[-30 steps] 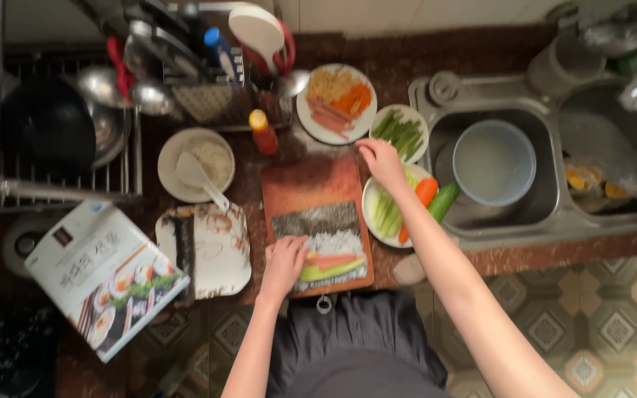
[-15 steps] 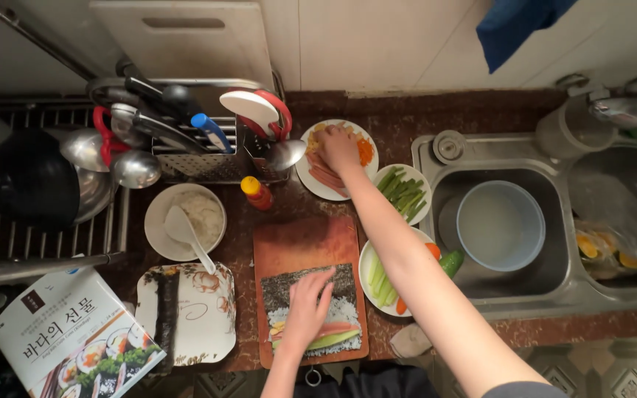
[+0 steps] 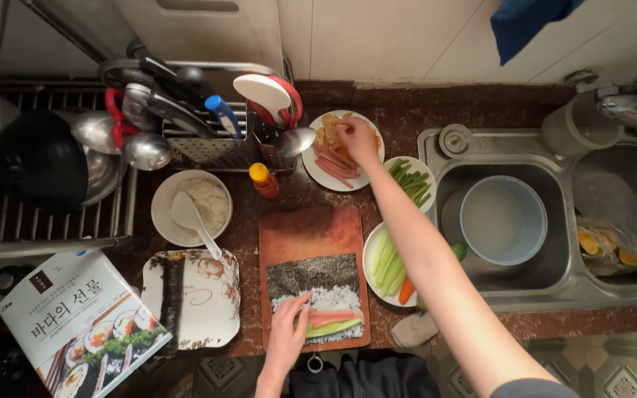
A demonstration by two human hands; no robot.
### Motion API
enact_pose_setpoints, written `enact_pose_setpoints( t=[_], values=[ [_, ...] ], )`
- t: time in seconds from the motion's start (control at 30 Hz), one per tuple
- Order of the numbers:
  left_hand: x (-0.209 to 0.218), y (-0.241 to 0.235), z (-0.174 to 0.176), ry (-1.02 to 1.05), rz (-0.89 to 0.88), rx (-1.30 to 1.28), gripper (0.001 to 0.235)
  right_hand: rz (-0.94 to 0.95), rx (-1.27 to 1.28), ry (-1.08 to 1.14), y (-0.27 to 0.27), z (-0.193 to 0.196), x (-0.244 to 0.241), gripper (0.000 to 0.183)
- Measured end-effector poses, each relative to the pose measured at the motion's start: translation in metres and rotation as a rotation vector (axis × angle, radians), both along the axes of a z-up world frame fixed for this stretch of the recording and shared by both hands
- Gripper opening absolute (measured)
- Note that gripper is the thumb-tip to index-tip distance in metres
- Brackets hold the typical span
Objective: Spreading cooked rice on a seaweed sheet and adding sliced ingredients to prepare kimbap.
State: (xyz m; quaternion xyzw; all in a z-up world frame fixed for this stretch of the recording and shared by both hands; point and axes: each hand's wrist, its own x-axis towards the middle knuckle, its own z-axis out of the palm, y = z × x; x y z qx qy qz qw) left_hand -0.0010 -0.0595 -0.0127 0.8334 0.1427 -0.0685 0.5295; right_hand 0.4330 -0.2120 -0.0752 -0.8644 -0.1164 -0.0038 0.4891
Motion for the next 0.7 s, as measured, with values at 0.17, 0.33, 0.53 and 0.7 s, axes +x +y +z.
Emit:
enact_pose_setpoints(
  t=[0.17, 0.33, 0.53, 0.7],
  values=[
    [0.013, 0.007, 0.005, -0.04, 0.043, -0.155, 0.032, 0.178, 0.246, 0.315, -0.035, 0.055, -0.069, 0.026],
    [0.038, 0.02, -0.011, -0.103, 0.117, -0.332, 0.033, 0.47, 0.3, 0.464, -0.058, 0.059, -0.206, 0.02],
    [0.048, 0.025, -0.008, -0.023, -0.016, -0.259, 0.034, 0.572, 0.097, 0.553, -0.054, 0.042, -0.322, 0.02],
    [0.037, 0.026, -0.031, -0.004, -0.255, -0.164, 0.03, 0.555, -0.059, 0.597, -0.042, 0.045, -0.348, 0.025]
  ],
)
